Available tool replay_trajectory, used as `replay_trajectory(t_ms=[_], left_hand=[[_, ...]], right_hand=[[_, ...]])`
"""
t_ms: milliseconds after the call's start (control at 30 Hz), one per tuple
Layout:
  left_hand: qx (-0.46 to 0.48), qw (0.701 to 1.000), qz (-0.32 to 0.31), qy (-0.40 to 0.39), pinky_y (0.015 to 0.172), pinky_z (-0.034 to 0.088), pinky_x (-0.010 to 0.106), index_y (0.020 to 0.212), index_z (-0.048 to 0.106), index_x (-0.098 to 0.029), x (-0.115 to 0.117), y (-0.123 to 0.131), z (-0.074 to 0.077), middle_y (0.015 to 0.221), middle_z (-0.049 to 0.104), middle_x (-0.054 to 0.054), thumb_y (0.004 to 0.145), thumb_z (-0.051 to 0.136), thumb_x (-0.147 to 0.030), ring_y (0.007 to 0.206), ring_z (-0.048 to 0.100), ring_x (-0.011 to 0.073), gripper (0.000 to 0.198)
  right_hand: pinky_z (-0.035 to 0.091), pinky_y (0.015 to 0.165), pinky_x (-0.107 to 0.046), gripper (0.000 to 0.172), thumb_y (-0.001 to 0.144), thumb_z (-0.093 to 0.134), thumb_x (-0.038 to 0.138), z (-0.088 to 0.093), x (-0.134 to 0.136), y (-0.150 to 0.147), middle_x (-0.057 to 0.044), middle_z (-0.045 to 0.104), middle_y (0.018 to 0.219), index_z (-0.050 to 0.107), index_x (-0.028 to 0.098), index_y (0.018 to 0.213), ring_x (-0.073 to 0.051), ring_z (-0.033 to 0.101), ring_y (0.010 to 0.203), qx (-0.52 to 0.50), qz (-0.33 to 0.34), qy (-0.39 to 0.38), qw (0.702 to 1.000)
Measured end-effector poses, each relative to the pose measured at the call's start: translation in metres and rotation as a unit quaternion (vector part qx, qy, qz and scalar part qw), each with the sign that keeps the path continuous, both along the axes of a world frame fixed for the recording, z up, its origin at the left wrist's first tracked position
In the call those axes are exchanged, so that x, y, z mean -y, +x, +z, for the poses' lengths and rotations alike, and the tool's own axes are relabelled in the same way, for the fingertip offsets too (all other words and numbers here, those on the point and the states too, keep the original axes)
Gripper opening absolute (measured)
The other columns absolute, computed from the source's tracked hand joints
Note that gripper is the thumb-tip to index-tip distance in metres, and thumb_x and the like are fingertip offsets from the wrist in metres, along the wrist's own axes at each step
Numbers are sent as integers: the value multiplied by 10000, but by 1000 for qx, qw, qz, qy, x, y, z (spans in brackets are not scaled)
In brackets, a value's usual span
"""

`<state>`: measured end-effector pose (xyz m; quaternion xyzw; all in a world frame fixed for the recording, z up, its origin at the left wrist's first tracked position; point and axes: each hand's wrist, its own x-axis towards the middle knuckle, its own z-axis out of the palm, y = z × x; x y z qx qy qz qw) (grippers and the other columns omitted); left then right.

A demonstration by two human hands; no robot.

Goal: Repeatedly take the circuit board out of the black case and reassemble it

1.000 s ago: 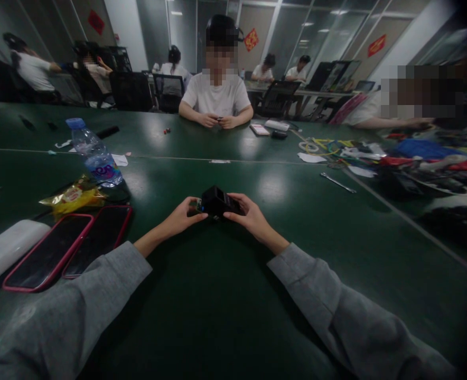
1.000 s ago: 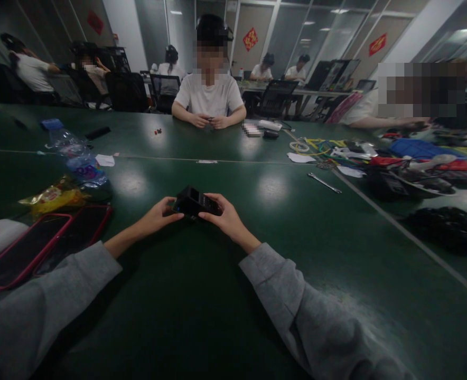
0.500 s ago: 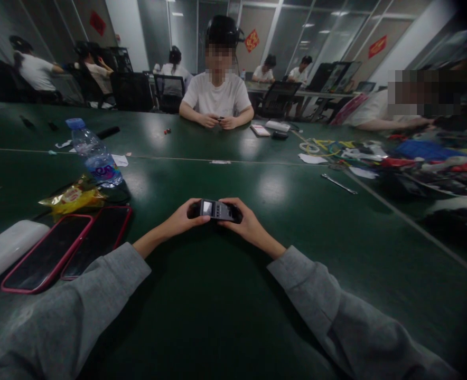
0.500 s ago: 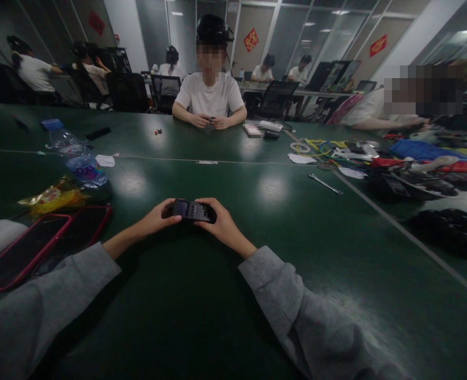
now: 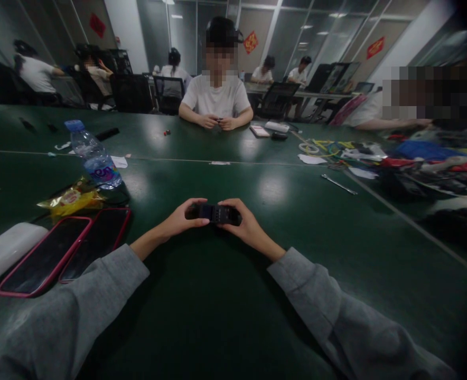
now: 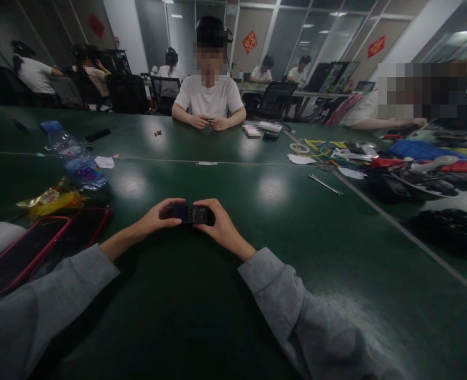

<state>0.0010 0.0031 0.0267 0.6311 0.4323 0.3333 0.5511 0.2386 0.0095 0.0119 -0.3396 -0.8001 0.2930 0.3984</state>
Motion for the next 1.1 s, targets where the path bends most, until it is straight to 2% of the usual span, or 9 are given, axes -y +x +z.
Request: replay_trajectory(t_ms=[133,233,367,533,633,767,1100], left_hand=[[11,999,13,-27,1001,423,465,1323,462,-262,0,-2,1,1323,525,102,737,729,-375,1201,522,274,653],[15,999,15,-26,996,424,456,1312,477,-263,0,-2,1,1305,538,95,734,731,-375,1188,528,269,641],[3,1000,17,-16,980,429,462,1313,474,-259,0,-1,2,1308,541,101,731,728,-378,1174,536,276,646],[-22,1000,-11,10,1010,414,458,1308,467,-242,2,1,2,1347,512,111,721,743,-379,1214,516,276,662],[-28,999,-27,29,1028,402,456,1302,470,-227,1,1,0,1344,516,113,714,756,-368,1211,523,268,669],[-24,999,-18,24,1026,398,472,1313,461,-235,0,0,-2,1313,550,110,713,753,-360,1192,540,269,679],[-19,1000,-14,6,1037,397,461,1311,475,-248,2,-1,2,1358,512,98,722,742,-364,1239,503,268,656]], right_hand=[[456,966,-475,521,755,748,362,2,1,0,-58,542,1221,513,305,1217,-265,549,1123,-22,20,-64,998],[473,918,-456,484,792,708,389,4,0,1,-56,571,1160,511,304,1226,-253,577,1072,-42,18,-119,992],[495,836,-425,460,773,721,385,7,-3,2,-44,611,1064,540,290,1184,-233,614,966,-76,0,-200,977],[493,875,-409,468,702,783,341,6,-5,4,-29,628,1063,553,276,1105,-219,621,991,-142,1,-260,955],[502,880,-412,471,706,780,342,5,-6,5,-24,636,1048,543,281,1108,-216,627,986,-152,1,-274,950],[504,891,-424,478,707,776,362,6,-5,4,-30,641,1043,543,276,1115,-223,630,989,-144,-4,-274,951],[516,849,-425,470,731,753,409,9,-4,5,-48,643,1061,549,274,1132,-237,630,980,-115,-6,-272,956]])
